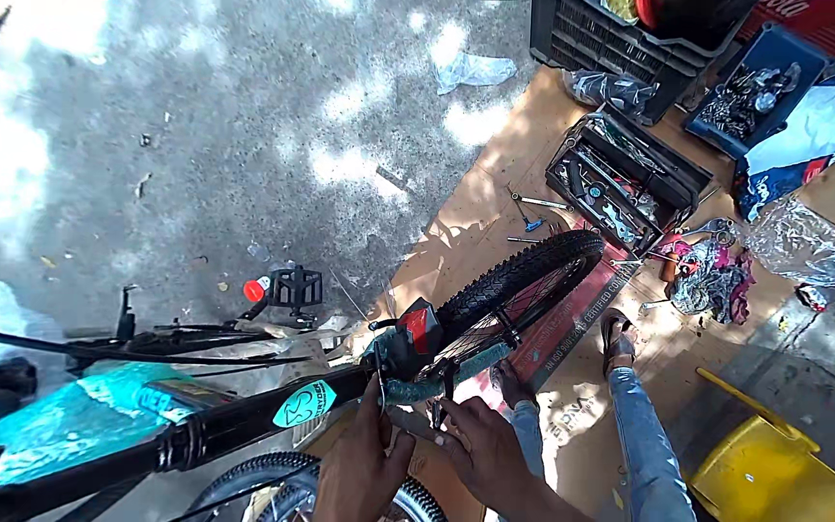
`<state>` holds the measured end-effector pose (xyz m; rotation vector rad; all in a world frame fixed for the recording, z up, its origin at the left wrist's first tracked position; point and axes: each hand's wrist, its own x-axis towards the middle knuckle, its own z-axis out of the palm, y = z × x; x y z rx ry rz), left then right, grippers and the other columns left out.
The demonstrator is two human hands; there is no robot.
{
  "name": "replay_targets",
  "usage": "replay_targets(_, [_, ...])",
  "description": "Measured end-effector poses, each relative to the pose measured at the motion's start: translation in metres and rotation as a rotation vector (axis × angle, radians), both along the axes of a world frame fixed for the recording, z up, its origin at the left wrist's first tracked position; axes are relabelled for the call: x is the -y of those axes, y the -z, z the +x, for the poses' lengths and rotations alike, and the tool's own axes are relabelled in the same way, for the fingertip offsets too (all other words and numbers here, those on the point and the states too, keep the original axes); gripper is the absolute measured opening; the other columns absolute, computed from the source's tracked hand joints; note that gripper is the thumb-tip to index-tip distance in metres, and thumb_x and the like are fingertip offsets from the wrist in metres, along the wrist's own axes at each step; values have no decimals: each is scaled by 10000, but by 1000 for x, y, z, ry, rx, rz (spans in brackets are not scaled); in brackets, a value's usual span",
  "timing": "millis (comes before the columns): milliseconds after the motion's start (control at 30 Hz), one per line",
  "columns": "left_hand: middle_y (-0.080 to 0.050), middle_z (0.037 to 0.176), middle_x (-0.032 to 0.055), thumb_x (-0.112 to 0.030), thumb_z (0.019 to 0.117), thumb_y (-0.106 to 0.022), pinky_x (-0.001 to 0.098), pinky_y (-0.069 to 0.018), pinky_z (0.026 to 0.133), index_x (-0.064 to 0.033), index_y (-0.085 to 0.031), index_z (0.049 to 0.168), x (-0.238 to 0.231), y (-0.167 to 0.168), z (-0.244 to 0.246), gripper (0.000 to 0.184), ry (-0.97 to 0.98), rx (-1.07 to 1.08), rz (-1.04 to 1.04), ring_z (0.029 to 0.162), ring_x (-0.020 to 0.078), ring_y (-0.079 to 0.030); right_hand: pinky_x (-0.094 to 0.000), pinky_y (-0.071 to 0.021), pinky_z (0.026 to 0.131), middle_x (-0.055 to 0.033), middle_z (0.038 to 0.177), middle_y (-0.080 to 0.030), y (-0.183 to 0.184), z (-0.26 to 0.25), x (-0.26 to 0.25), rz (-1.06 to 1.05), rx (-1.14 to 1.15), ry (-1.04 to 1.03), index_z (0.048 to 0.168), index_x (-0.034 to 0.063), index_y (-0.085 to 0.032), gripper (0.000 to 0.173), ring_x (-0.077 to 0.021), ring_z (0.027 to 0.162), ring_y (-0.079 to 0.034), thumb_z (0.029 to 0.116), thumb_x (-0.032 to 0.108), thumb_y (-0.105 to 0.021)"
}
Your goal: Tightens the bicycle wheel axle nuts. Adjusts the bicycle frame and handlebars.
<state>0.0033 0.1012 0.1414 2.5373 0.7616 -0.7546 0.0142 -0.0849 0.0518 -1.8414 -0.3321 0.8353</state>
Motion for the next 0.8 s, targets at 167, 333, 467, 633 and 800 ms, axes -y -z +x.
replay_targets(167, [-527, 753, -73, -431, 730, -740, 306, -461, 536, -8, -278, 1586, -11, 7, -12, 1060, -39, 128, -153, 597, 71, -469, -343, -585, 747, -64, 1091, -677, 0, -2, -9, 86, 33, 98, 1274, 215, -733, 349, -140, 898, -666, 1033, 415, -579])
replay_targets(333, [-555, 803, -75, -685, 567, -861, 290, -486, 573, -2, -261, 1587, -15, 9, -14, 1367, -28, 139, -176, 631, 64, -489, -334, -602, 782, -59, 1260, -690, 17, 6, -15, 211, 150, 123, 1272, 185, -736, 332, -110, 881, -694, 1016, 373, -640])
replay_targets(467, [-475, 735, -90, -732, 604, -810, 280, -395, 524, -3, -412, 1522, -2, 19, -17, 1238, -144, 258, -72, 574, 52, -385, -332, -605, 787, 7, 1008, -788, 28, 21, -29, 335, 336, 136, 1232, 140, -749, 272, -96, 856, -738, 989, 247, -691])
replay_targets(633, [-405, 682, -134, -561, 695, -830, 173, -299, 480, -19, -502, 1469, -4, 24, -20, 999, -247, 352, -137, 525, -13, -319, -340, -633, 755, -19, 998, -786, 23, 43, -52, 430, 137, 130, 1197, 74, -754, 256, -89, 829, -745, 961, 167, -720])
replay_targets(800, [-429, 667, -139, -519, 804, -743, 167, -318, 477, 12, -562, 1412, 1, 27, -20, 827, -202, 426, -90, 529, -33, -331, -329, -628, 738, -24, 966, -781, 24, 47, -63, 468, 1, 169, 1147, 77, -776, 215, -76, 780, -725, 955, 162, -730])
